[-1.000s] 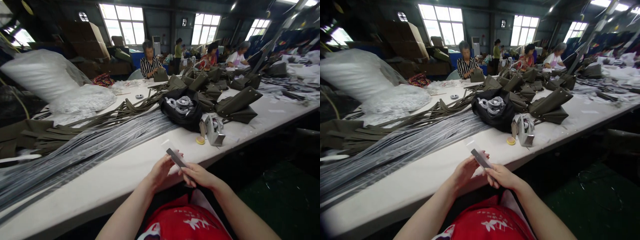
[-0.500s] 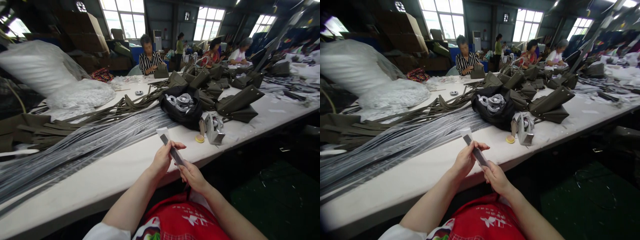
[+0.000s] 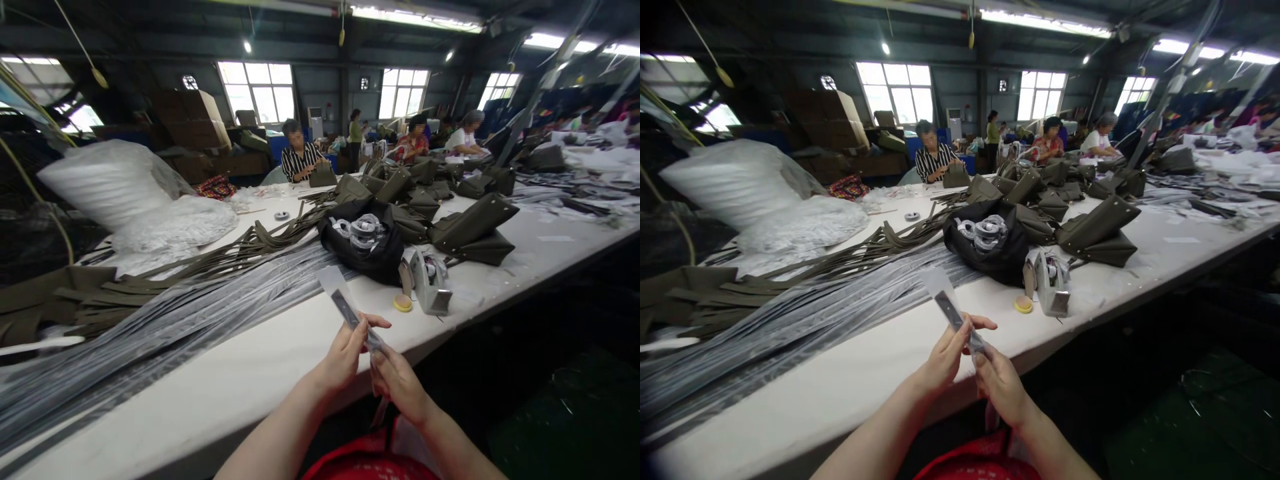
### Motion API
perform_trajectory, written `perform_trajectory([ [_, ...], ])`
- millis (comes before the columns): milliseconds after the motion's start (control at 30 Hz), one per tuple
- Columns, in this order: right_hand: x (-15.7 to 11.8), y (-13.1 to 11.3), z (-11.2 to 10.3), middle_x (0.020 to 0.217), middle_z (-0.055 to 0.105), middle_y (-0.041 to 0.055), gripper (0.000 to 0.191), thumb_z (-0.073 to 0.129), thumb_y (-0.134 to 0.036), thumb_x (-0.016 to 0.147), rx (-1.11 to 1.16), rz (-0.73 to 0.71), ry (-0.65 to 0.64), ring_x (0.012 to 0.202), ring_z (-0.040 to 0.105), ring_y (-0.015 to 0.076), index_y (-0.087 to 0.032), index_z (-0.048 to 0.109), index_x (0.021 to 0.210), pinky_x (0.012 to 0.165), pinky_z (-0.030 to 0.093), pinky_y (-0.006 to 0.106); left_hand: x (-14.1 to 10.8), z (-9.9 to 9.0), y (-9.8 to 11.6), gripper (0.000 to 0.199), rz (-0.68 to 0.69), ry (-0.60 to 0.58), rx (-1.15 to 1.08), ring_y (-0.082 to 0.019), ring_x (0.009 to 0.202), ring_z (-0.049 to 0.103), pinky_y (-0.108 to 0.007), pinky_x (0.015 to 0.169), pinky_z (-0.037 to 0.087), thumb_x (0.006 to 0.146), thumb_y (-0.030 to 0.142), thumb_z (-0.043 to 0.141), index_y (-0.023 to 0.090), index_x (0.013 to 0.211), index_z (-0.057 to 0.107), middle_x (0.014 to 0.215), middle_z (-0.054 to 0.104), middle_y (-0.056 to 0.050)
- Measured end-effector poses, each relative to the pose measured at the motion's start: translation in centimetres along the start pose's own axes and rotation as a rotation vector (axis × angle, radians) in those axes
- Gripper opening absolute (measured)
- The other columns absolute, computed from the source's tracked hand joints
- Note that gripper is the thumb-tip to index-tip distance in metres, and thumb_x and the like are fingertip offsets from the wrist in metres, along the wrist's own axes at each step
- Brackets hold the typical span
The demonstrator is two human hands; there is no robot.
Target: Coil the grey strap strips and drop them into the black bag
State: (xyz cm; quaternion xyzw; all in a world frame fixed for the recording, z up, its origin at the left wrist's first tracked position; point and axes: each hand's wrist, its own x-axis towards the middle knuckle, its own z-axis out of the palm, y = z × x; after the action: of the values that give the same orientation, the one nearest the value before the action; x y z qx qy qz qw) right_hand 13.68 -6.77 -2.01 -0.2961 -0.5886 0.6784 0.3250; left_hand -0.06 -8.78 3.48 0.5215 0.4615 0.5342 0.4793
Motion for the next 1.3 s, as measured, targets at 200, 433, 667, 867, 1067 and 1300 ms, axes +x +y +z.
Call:
perform_trajectory([
  [200, 0.9, -0.2, 0.0, 0.042, 0.032, -0.0101, 0.049, 0.045, -0.064, 0.088, -0.043, 0.036, 0.01, 0.037, 0.031, 0.0075, -0.016, 0.058, 0.088, 0.041, 0.033, 0.021, 0.4, -0.5, -0.7, 0.049, 0.019, -0.015, 0.037, -0.015, 0.076, 0.05, -0.025, 0.066, 0.043, 0.094, 0.053, 0.035, 0.016, 0.108, 0.063, 0.104, 0.061, -0.009],
  [433, 1.4, -1.0, 0.2, 0.044, 0.023, -0.0135, 0.049, 0.046, -0.064, 0.088, 0.191, -0.045, 0.032, 0.036, 0.018, 0.0057, -0.018, 0.053, 0.106, 0.039, 0.029, 0.019, -0.3, 0.8, -1.9, 0.044, 0.097, -0.077, 0.149, -0.023, 0.108, 0.053, -0.035, 0.1, 0.038, 0.097, 0.047, 0.032, 0.016, 0.115, 0.059, 0.113, 0.06, -0.011],
  [667, 1.7, -1.1, -4.2, 0.046, 0.041, -0.0077, 0.043, 0.058, -0.06, 0.081, -0.13, 0.061, 0.144, 0.039, 0.033, 0.007, -0.018, 0.053, 0.07, 0.042, 0.027, 0.02, -0.2, -3.7, -3.3, 0.057, -0.042, -0.193, -0.196, -0.029, 0.114, 0.054, -0.045, 0.102, 0.036, 0.08, 0.044, 0.064, 0.017, 0.128, 0.053, 0.122, 0.061, -0.013],
  [867, 1.5, -3.6, -6.2, 0.051, 0.053, -0.0033, 0.034, 0.056, -0.046, 0.084, -0.697, 0.041, -0.081, 0.05, 0.048, 0.0134, -0.018, 0.061, 0.066, 0.05, 0.034, 0.023, 0.9, -8.3, -1.4, 0.051, -0.114, 0.017, -0.059, -0.024, 0.098, 0.062, -0.037, 0.092, 0.042, 0.083, 0.058, 0.053, 0.017, 0.11, 0.066, 0.11, 0.067, -0.012],
  [1067, 1.7, -3.9, -7.7, 0.065, 0.064, 0.0015, 0.032, 0.055, -0.045, 0.084, -0.82, -0.026, -0.219, 0.067, 0.059, 0.0214, -0.021, 0.066, 0.067, 0.062, 0.044, 0.028, -1.2, -5.6, -1.5, 0.056, -0.638, -0.735, 0.132, -0.01, 0.037, 0.039, -0.024, 0.042, 0.036, 0.071, 0.075, 0.055, 0.02, 0.071, 0.065, 0.047, 0.043, 0.005],
  [1300, 2.0, 2.0, -6.1, 0.088, 0.072, 0.0062, 0.043, 0.068, -0.052, 0.067, -0.686, 0.035, -0.248, 0.087, 0.065, 0.0327, -0.028, 0.072, 0.102, 0.08, 0.052, 0.04, -0.8, -8.5, 4.7, 0.043, -0.262, -0.285, -0.554, -0.004, 0.029, 0.016, -0.02, 0.036, 0.025, 0.088, 0.058, 0.047, 0.017, 0.078, 0.057, 0.042, 0.024, 0.011],
])
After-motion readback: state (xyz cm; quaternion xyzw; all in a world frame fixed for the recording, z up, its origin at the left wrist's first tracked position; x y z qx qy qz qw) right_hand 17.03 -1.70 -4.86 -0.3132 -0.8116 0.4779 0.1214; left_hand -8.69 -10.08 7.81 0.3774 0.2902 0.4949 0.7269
